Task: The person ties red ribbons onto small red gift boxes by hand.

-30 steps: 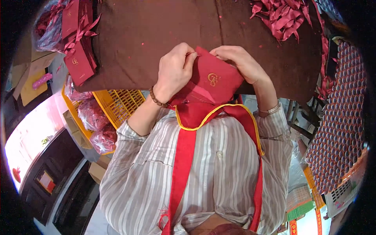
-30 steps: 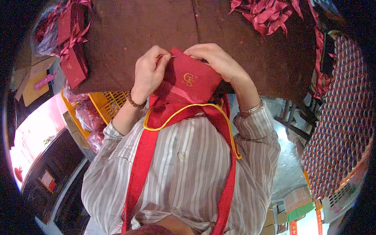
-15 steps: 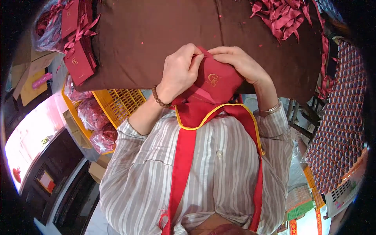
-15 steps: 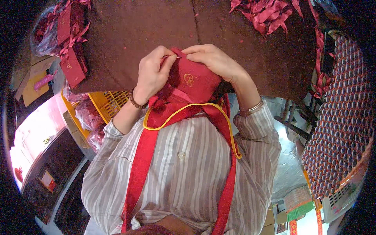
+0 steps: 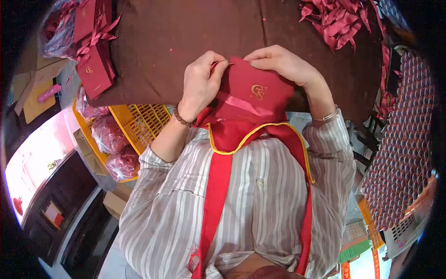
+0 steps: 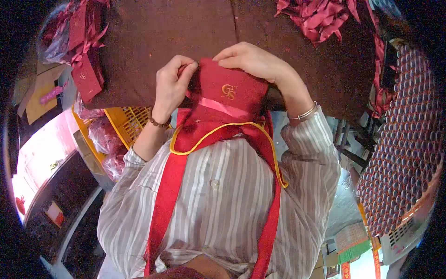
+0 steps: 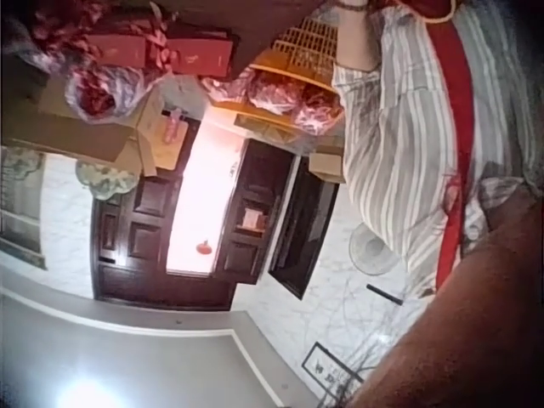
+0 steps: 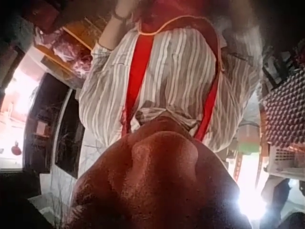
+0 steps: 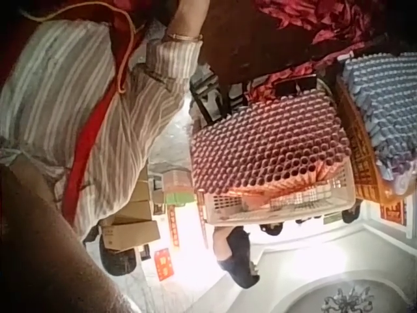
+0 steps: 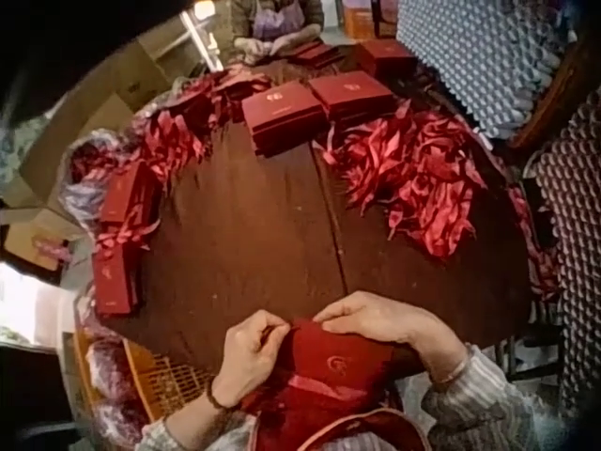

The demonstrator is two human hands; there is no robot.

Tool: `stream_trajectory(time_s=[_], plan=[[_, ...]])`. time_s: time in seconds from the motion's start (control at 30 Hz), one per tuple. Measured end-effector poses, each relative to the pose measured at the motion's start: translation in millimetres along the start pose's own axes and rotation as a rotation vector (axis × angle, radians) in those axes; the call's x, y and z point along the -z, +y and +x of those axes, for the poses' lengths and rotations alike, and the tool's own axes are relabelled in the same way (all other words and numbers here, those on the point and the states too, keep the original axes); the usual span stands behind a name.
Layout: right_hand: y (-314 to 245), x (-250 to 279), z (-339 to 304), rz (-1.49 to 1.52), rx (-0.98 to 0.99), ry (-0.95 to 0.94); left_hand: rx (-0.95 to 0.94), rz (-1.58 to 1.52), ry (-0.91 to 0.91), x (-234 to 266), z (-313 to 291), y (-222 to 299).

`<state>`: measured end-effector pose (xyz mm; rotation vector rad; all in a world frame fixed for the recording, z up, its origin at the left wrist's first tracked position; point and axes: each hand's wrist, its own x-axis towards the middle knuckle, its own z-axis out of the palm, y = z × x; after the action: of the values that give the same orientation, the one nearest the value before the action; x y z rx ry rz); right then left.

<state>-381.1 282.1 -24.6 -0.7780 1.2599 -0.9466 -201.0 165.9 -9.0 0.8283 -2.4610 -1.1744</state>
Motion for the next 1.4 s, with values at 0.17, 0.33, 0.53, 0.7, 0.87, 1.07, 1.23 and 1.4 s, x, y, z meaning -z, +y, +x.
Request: stream_trajectory(time_s=[0.17, 0.33, 0.53, 0.7, 0.87, 1.07, 1.23, 1.4], plan=[[3.5, 0.5, 0.3, 0.018, -0.041, -0.1, 0.011, -0.009, -0.042, -0.2, -4.8, -2.9], [-0.3, -9.5, -2.6, 0.141, -0.09, -0.083, 0.008, -0.018, -0.04, -0.9, -4.9, -0.7], [6.1, -13.1, -2.1, 0.204, -0.076, -0.083, -0.072, -0.042, -0.065, -7.7, -9.5, 4.4], [16.9, -8.9, 0.0, 0.21, -0.078, -0.07, -0.115, -0.02, -0.115, -12.0, -10.6, 9.5], [12.0, -8.1, -3.9, 0.175, -0.07, -0.017, -0.144, 0.047, -0.087, -14.3, -10.7, 12.0], [9.1, -16.6, -5.6, 0.036, -0.023, 0.056, -0.361, 0.312, -0.002, -20.1, -15.4, 15.1], [3.7, -26.4, -17.1, -0.258, -0.002, 0.173, -0.414, 0.328, -0.001, -20.4, -16.5, 25.4], [-1.6, -31.2, -20.7, -0.31, 0.009, 0.202, -0.536, 0.374, -0.012, -21.6, -19.7, 23.8]])
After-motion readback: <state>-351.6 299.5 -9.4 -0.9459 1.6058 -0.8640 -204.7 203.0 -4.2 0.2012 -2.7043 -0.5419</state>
